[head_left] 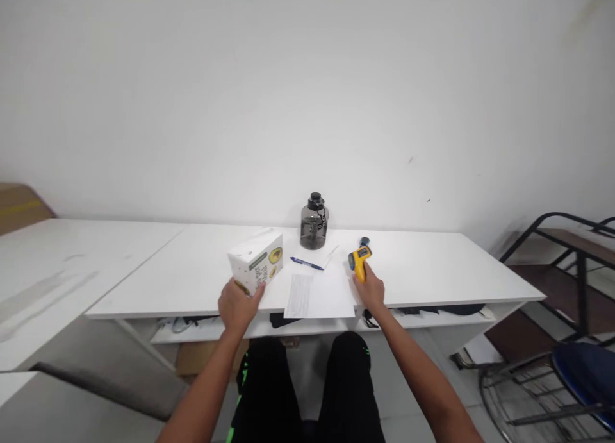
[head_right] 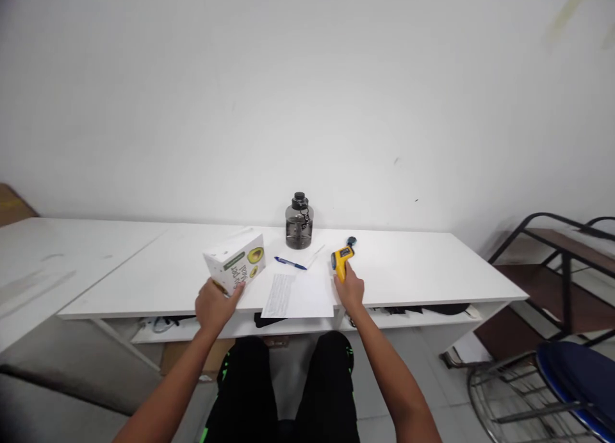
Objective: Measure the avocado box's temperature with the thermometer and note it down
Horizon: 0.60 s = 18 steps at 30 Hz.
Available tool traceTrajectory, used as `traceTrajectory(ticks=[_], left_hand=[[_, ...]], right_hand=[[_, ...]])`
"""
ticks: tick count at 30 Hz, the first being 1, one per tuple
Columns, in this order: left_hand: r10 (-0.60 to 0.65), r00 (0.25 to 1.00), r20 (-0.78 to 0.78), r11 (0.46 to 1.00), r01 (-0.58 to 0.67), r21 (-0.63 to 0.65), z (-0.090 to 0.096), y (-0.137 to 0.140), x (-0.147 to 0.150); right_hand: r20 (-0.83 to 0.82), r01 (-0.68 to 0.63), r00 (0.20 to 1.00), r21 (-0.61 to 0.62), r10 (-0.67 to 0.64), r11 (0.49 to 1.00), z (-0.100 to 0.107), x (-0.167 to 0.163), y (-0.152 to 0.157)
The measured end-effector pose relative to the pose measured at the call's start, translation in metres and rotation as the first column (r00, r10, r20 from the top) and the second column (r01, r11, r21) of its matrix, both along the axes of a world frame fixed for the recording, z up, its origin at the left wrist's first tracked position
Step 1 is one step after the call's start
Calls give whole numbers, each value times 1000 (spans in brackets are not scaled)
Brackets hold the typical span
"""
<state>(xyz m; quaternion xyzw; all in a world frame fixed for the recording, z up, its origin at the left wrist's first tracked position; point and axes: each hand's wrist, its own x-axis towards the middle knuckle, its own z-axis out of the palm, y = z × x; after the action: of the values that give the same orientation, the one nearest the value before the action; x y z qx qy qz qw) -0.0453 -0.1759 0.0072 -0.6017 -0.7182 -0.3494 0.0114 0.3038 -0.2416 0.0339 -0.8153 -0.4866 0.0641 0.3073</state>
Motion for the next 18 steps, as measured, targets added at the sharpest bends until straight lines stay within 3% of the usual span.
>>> traceTrajectory(ticks=[2, 4, 8, 11, 13, 15, 18], left_hand=[[4, 999, 34, 1000, -5, 24, 0, 3, 0], [-30, 996, 83, 999, 32, -24, 2, 8, -4], [-65, 977, 205, 944, 127, -305, 13, 24, -18], [-77, 986, 145, 905, 130, -405, 22, 37, -19], [-62, 996, 59, 913, 80, -399, 24, 44, -9], [-22, 1000, -2, 911, 19, -412, 20, 49, 5], [-40, 998, -49, 900, 15, -436, 9, 53, 24]], right_hand=[[182, -49, 981, -127, 72, 991, -6, 9, 13], [276, -68, 954, -174, 115, 982, -11, 11, 21], [344, -66, 932, -151, 115, 986, -16, 4, 30], [412, -69, 904, -116, 111, 991, -9, -7, 38], [490, -161, 849, -115, 197, 980, -1, -21, 46], [517, -289, 785, -183, 342, 940, 7, -41, 58], [466, -327, 777, -274, 422, 905, 12, -74, 79]])
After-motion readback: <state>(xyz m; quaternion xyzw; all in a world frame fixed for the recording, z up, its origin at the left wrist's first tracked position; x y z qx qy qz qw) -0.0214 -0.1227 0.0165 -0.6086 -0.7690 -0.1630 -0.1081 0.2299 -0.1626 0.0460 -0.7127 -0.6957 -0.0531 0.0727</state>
